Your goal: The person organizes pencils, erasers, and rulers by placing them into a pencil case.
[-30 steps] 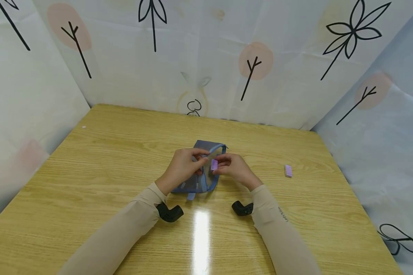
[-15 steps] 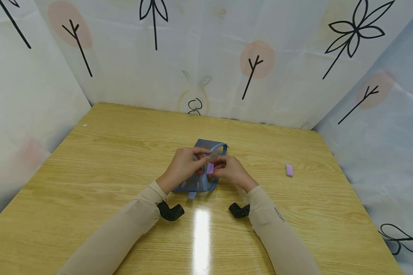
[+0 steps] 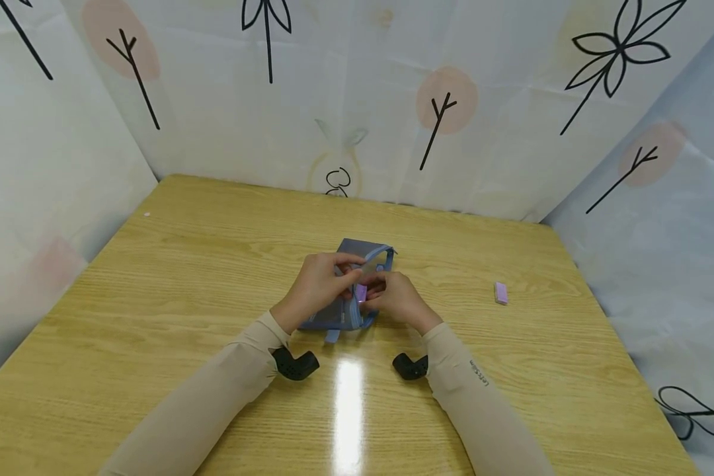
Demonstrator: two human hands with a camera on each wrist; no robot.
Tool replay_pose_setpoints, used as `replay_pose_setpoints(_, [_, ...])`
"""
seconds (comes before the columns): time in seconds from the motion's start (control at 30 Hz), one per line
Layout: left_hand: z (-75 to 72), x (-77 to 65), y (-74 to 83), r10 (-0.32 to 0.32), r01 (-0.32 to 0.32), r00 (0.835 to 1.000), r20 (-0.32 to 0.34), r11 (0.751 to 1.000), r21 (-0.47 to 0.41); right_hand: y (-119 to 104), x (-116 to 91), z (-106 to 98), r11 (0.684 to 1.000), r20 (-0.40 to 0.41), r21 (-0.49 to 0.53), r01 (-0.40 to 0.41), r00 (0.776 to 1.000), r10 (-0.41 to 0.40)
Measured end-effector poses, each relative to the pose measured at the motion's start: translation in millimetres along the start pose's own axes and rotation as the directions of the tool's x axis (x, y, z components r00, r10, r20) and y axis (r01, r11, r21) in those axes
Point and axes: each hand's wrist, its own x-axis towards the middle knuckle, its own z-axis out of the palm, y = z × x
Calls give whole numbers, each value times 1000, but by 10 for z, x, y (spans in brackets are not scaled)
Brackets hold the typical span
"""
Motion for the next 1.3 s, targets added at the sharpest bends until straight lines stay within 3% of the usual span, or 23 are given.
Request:
replay_pose_setpoints(0.53, [2,1,7,8,-8,1000,3,1000,6,-43,-4,69,997,-38,-74,-11,999,8])
replay_pose_setpoints(0.87, [16,9,-7,21,-21,1000,-3,1000,13,-81,3,69,991,-21,-128,-26,999,24])
replay_pose_setpoints(1.17, [0,3,-7,18,-18,1000,3,1000,20,-62,-45,-106,993,66,-112,23,998,-16])
replay_pose_setpoints(1.3, [9,11,-6,32,-32,999,6,999,31,-37,-98,-297,994,45,-104,27,999,-23])
